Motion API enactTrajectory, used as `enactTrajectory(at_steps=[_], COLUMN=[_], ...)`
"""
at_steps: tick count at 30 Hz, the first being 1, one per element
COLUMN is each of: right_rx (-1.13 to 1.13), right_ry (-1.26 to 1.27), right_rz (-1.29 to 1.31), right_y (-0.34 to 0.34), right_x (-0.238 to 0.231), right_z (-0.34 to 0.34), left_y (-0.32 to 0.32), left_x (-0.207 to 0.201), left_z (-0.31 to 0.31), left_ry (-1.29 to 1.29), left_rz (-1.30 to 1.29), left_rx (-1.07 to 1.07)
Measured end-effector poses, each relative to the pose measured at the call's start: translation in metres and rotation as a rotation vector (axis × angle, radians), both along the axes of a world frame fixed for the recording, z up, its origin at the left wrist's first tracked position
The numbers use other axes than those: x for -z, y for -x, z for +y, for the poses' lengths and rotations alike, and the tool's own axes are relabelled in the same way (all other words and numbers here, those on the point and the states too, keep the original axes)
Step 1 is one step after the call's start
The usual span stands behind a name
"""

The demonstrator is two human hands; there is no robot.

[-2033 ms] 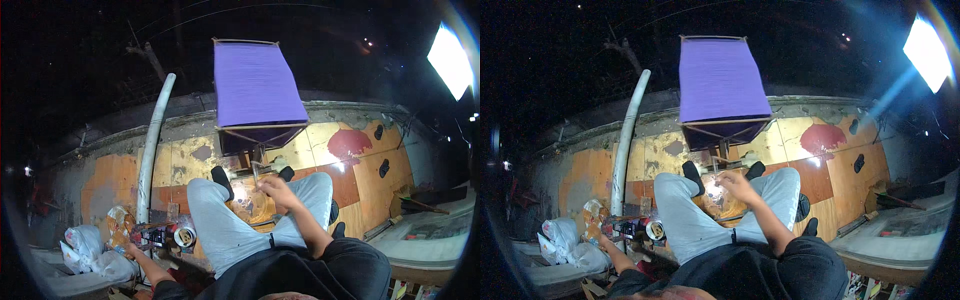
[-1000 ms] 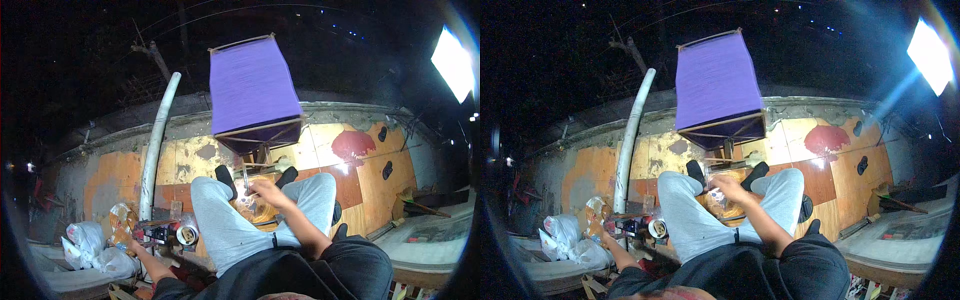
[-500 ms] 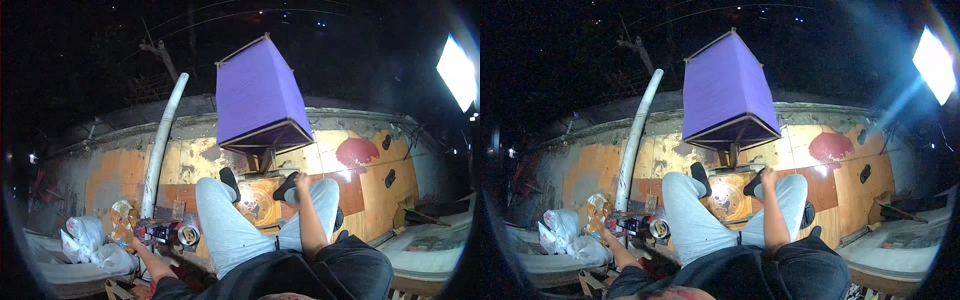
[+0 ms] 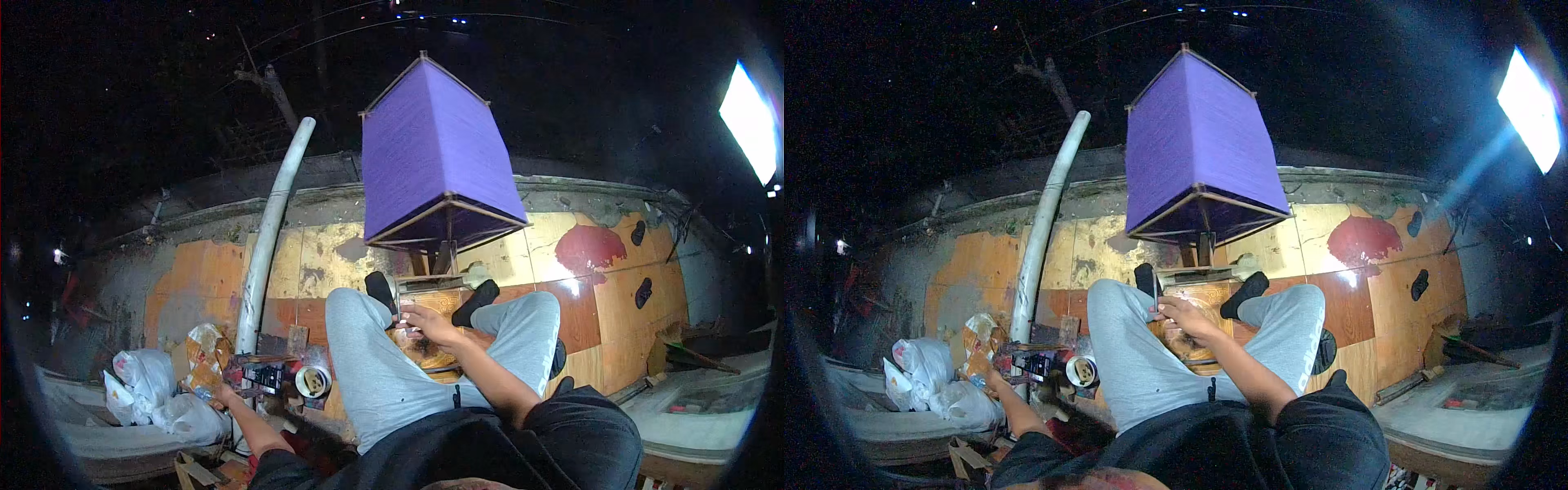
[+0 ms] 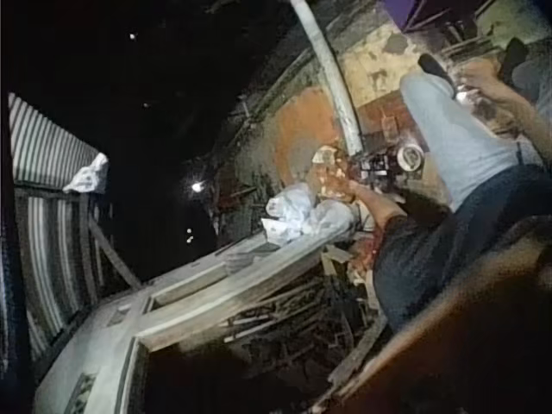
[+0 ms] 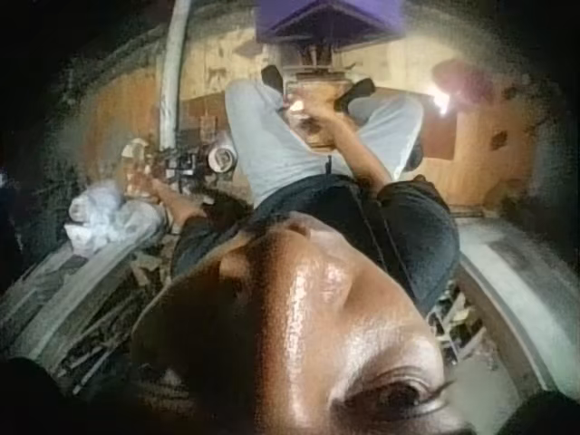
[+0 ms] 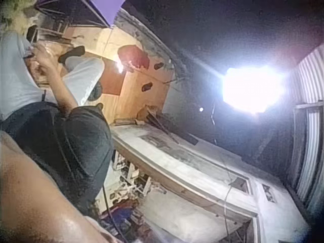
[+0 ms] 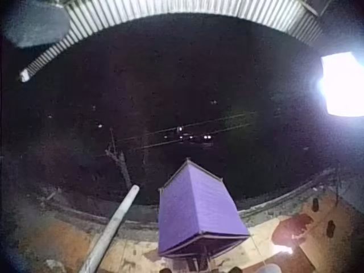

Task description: Assembling a traditional purple lantern or kite by attaching wooden components to a frame.

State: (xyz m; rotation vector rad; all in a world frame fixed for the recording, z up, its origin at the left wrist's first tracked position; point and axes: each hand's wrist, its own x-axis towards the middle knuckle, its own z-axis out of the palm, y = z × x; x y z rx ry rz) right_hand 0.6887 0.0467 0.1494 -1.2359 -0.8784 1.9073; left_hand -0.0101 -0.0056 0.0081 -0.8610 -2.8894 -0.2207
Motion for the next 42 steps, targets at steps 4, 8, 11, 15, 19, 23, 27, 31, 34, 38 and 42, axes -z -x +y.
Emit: enactTrajectory(at_steps=[4,8,11,15,19,23,27,31,34,38,42], right_rx=[0.132,0.484,0.5,0.512,0.358,0.164,-0.193,-0.054,-0.091,0.054,0.3], right_ry=[-0.008,-0.136,-0.198,-0.098,-0.202,-0.19,-0.021,0.03,0.082,0.03,-0.041], right_rz=[0.228,0.046,-0.409,-0.679,-1.301,-0.873,-0.648,0.154,0.311,0.326,-0.116], right_y=[-0.047,-0.113,-0.169,-0.21,-0.167,-0.08,-0.02,-0.009,-0.036,-0.091,-0.16], right_x=[-0.06,-0.077,-0.055,0.019,0.123,0.161,0.122,0.036,-0.024,-0.068,-0.075], right_z=[-0.016,-0.012,-0.003,-0.004,0.021,0.025,0.016,-0.003,-0.005,-0.012,-0.008], left_y=[-0.001,-0.022,-0.044,-0.054,-0.04,-0.022,-0.019,-0.02,-0.02,-0.02,-0.02], left_x=[0.001,-0.015,-0.036,-0.051,-0.033,-0.018,-0.016,-0.018,-0.017,-0.015,-0.014], left_z=[-0.001,0.004,0.003,0.001,0.006,0.006,0.002,0.002,0.002,0.003,0.001], left_ry=[-0.181,-0.399,-0.602,-0.312,-0.503,-0.457,-0.441,-0.439,-0.435,-0.432,-0.442], left_rz=[-0.116,-0.153,-0.194,-0.169,-0.194,-0.249,-0.24,-0.236,-0.242,-0.252,-0.256], left_rx=[0.038,-0.094,-0.146,-0.077,-0.116,-0.175,-0.178,-0.181,-0.185,-0.19,-0.206])
